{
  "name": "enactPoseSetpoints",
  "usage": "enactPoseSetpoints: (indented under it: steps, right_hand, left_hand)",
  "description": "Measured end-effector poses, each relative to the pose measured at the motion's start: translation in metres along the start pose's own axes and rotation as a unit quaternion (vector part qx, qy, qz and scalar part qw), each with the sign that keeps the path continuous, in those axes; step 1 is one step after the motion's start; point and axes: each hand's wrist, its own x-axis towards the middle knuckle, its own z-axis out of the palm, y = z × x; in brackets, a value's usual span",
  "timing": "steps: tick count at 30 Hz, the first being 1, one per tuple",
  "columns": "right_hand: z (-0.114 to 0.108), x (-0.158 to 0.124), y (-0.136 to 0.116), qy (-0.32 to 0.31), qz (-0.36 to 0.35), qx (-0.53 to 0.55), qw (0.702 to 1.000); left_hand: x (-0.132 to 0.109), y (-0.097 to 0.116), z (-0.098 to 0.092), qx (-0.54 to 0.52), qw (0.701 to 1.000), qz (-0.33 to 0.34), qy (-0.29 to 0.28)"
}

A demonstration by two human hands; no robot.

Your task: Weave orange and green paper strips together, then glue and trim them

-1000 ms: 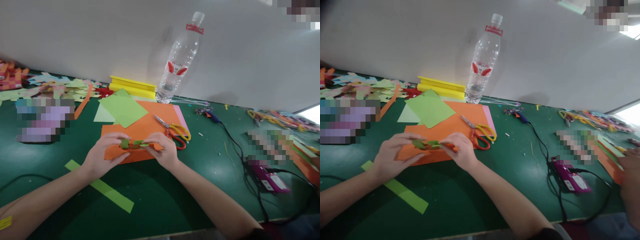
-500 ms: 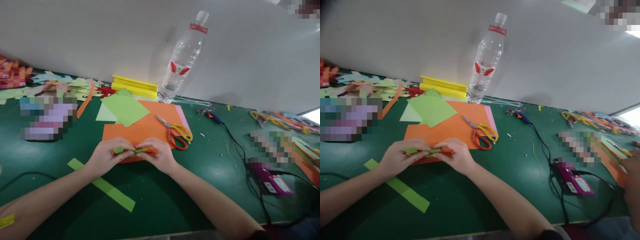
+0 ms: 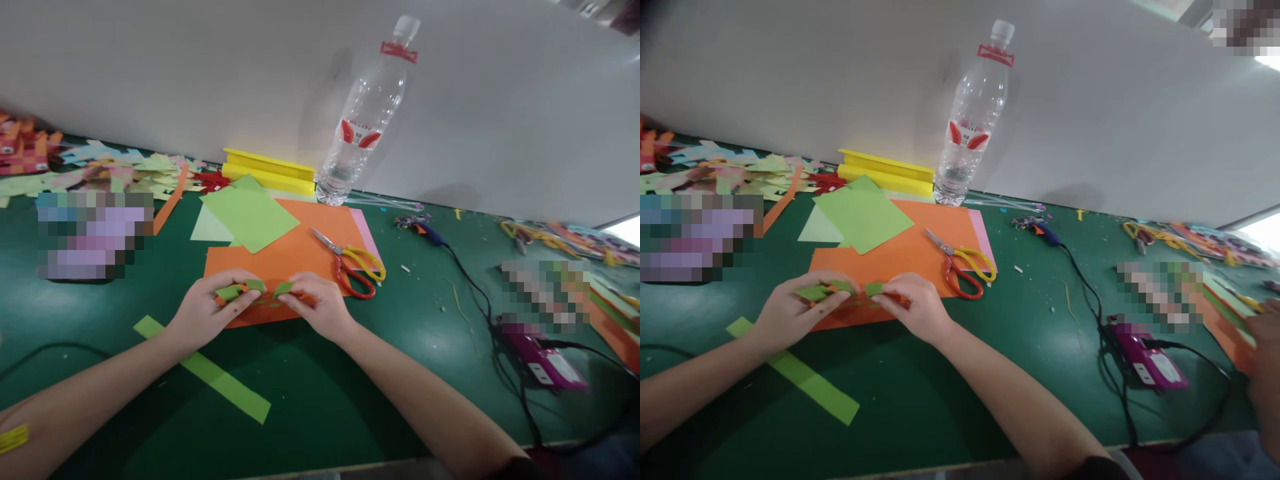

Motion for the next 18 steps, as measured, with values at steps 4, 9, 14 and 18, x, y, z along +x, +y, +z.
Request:
enactPoseSetpoints:
  steps: [4,9,14,18]
  right_hand:
    - [0.0009,0.0000,0.0018,-0.018,0.006,-0.008,1.000]
    - [-0.0031,0.0002,0.0015,-0.019,0.029,-0.002,0.999]
    - [-0.0055,0.0014,-0.0005,-0.011,0.063,0.019,0.998]
    - [-0.0047,0.0014,-0.0002,-0.010,0.066,0.023,0.997]
  left_hand:
    - [0.0008,-0.0015,0.0015,-0.011,1.000,0.011,-0.023]
    - [0.0035,-0.0064,0.0026,0.010,0.999,-0.007,-0.036]
    - [0.0048,-0.0098,0.0000,0.034,0.999,-0.018,-0.003]
    - [0.0055,-0.0094,-0.0023,0.077,0.997,-0.031,0.007]
